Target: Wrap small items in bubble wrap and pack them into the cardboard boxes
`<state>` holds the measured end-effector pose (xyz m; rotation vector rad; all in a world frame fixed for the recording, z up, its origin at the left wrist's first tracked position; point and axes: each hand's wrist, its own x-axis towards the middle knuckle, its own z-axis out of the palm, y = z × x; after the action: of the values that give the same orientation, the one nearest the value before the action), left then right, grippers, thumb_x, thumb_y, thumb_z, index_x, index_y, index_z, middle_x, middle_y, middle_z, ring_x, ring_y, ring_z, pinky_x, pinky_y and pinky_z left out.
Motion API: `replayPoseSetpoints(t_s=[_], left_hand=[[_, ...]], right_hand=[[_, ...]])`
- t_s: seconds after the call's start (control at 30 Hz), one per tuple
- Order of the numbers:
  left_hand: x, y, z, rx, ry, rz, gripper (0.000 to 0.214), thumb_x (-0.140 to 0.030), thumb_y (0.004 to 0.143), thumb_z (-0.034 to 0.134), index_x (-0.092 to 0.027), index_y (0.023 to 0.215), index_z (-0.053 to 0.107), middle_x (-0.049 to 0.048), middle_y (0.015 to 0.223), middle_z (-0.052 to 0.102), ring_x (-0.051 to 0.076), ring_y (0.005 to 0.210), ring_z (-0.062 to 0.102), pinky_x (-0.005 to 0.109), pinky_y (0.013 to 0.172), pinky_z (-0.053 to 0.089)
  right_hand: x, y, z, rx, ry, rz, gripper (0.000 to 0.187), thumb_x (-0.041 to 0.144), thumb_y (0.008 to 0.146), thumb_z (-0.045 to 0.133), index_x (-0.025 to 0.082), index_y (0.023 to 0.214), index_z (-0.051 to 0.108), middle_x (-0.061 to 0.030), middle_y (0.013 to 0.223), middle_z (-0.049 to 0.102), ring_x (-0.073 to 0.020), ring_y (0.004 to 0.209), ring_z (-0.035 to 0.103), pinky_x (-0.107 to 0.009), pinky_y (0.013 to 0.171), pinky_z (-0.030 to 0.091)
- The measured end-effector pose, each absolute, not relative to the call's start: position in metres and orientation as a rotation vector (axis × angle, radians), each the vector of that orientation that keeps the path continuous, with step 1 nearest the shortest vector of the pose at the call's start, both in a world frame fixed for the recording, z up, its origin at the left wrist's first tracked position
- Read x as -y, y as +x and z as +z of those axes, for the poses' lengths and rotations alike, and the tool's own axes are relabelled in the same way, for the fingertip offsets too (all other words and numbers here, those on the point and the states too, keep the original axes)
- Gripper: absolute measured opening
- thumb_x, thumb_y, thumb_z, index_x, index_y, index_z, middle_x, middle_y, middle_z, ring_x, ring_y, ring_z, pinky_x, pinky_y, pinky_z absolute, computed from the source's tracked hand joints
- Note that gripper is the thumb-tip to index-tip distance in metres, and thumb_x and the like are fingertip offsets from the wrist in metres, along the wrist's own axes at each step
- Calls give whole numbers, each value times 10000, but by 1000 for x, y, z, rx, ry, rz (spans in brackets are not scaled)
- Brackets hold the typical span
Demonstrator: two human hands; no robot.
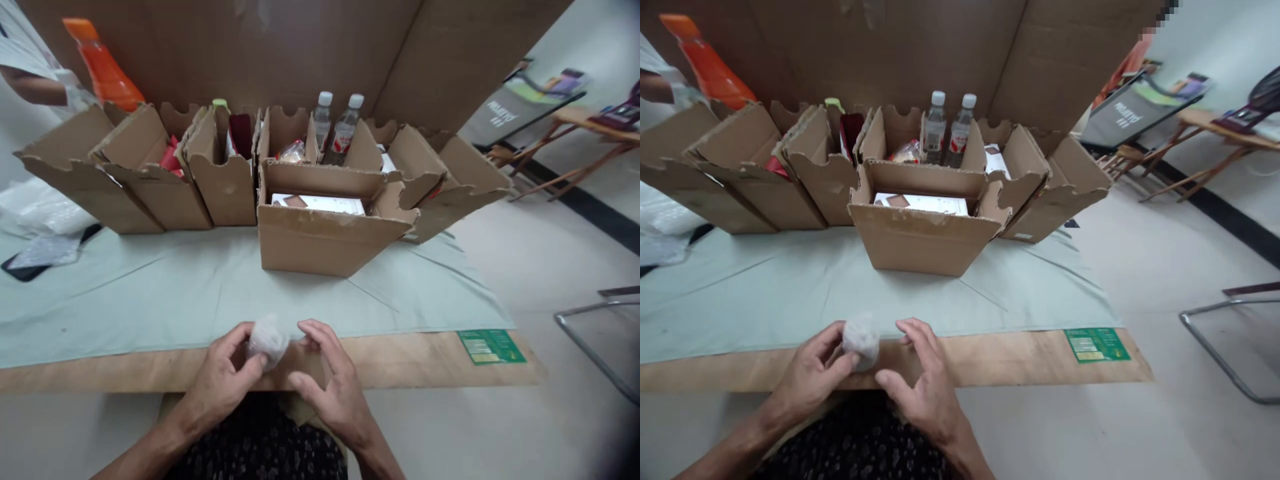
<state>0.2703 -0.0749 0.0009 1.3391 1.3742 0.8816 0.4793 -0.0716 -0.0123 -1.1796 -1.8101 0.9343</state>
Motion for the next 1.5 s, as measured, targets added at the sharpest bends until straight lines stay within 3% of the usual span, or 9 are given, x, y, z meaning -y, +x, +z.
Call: replayPoseSetpoints(t_s=[0.1,0.23,0.33,0.43,0.53,0.7,0.9,1.33,1.5], left_hand=[[74,277,6,-1270,1585,746,177,-222,854,625,-240,1007,713,17,936,778,189,810,716,288,738,571],[70,285,5,-1263,1631,714,213,-237,836,636,-249,1047,663,10,911,766,183,791,717,278,720,580],[54,278,3,-1248,1646,769,386,-297,818,696,-257,1197,636,50,1052,792,227,966,756,332,862,610],[29,267,-4,-1307,1656,855,469,-374,862,689,-242,1305,610,97,1121,802,261,1050,765,395,929,618],[9,263,-18,-1361,1655,906,334,-366,911,615,-215,1206,656,93,998,818,247,923,791,374,816,648],[6,271,-37,-1344,1841,1050,190,-264,935,578,-222,1072,703,60,928,818,214,847,794,328,757,647],[12,274,-41,-1296,2105,1197,159,-189,946,576,-226,1036,702,36,922,798,199,823,767,319,725,626],[13,274,-48,-1255,2184,1216,170,-173,955,571,-225,1072,682,42,933,795,211,820,759,333,719,618],[11,274,-43,-1256,2122,1197,164,-197,956,566,-227,1036,706,37,908,798,201,808,766,317,718,628]], right_hand=[[63,492,-2,1914,-1151,1058,688,305,821,823,271,1456,560,-86,1284,728,-235,1061,726,-397,942,613],[49,498,14,1992,-1171,943,126,194,891,695,257,998,712,8,851,762,-192,773,709,-345,753,605],[35,515,45,1961,-1168,864,30,225,877,708,255,875,706,24,739,731,-180,648,682,-303,602,576],[8,543,94,1718,-1197,690,38,283,863,768,273,887,740,21,729,727,-172,606,672,-288,534,550],[-40,568,139,1400,-1107,427,164,337,826,844,267,940,748,4,781,724,-143,632,652,-288,555,526],[-124,581,161,1705,-1429,108,436,415,870,735,118,1188,701,-10,811,725,-109,673,641,-322,650,455],[-137,548,162,2093,-2128,-508,214,289,851,683,191,1036,730,-88,839,763,-254,767,687,-322,649,421],[-167,517,167,2528,-2210,-151,278,198,840,599,218,996,828,-83,1004,814,-225,858,694,-287,617,382],[-157,518,168,2487,-2160,-124,243,317,894,600,230,963,816,-81,977,808,-249,858,693,-310,629,398]])
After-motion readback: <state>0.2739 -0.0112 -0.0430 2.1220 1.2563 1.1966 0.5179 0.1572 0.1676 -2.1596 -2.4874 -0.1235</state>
